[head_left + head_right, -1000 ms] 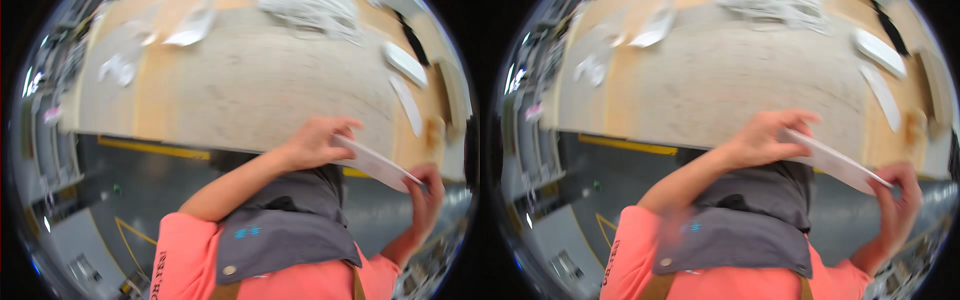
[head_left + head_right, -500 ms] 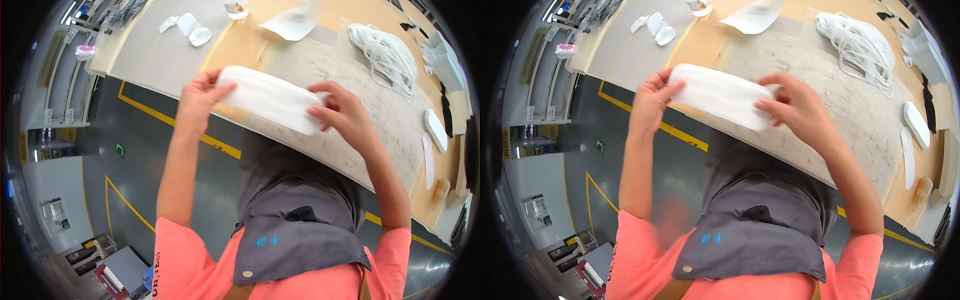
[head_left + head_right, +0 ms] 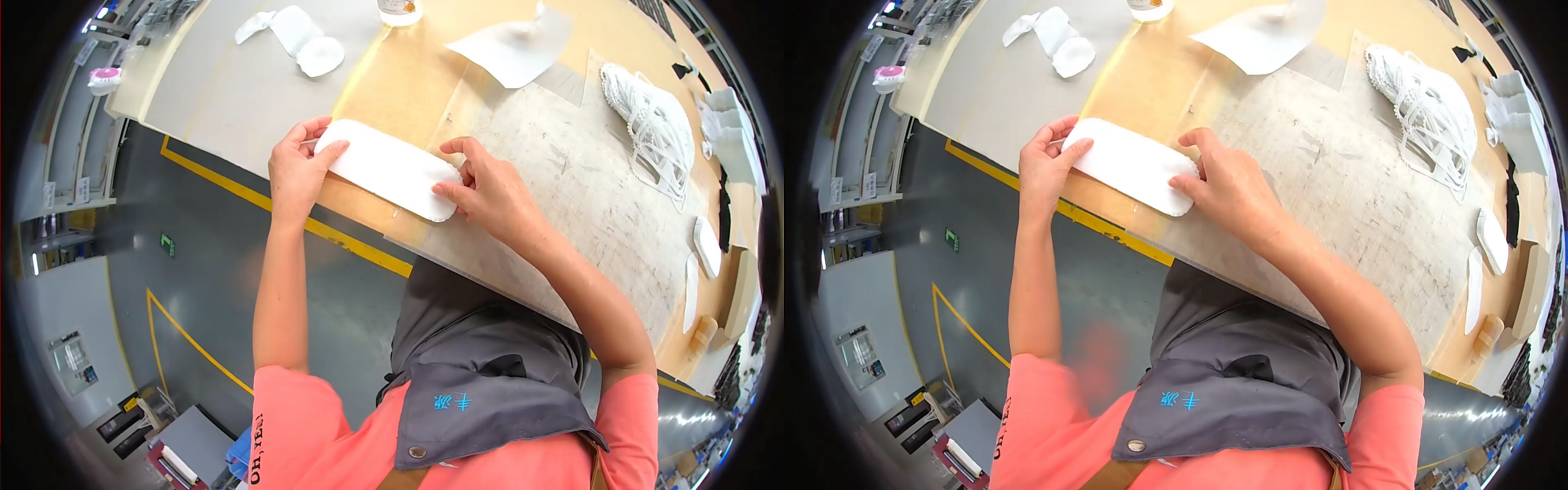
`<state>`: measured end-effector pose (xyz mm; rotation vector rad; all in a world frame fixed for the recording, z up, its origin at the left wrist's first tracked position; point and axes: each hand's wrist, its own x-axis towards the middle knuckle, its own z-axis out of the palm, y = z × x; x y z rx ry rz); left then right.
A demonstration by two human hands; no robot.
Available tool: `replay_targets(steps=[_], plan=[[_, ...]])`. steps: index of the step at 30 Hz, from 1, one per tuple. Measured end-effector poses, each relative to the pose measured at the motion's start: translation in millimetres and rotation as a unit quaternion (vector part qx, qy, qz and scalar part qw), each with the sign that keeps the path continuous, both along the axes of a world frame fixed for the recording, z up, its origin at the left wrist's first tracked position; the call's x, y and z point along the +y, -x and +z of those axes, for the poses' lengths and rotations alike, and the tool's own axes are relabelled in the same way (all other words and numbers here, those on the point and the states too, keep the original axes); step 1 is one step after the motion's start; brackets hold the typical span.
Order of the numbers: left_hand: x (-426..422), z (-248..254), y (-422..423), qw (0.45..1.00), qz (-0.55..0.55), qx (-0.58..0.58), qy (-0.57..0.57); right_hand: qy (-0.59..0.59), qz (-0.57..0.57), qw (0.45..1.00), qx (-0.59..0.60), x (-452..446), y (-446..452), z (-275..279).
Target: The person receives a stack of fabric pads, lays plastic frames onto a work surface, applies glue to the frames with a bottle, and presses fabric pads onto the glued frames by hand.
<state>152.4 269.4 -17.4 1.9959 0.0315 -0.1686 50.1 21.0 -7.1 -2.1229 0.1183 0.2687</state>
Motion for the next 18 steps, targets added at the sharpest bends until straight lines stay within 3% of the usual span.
replay_targets(steps=[2, 5, 8, 13, 18], plan=[[2, -8, -1, 1.000, 0.000, -0.027, -0.011, 0.021, 0.010, 0.999, -0.028, 1, -1, -4], [9, -10, -4, 0.981, -0.038, -0.128, -0.139, 0.065, -0.007, 0.988, -0.139, 2, 4, -15], [6, 0, -2, 0.934, -0.009, -0.231, -0.271, 0.101, -0.042, 0.975, -0.191, -21, 30, -3], [-2, 11, -4, 0.936, 0.001, -0.236, -0.262, 0.176, -0.093, 0.965, -0.170, -104, 97, 20], [-41, 32, 15, 0.937, -0.014, -0.233, -0.261, 0.273, -0.268, 0.918, -0.104, -240, 150, 27]])
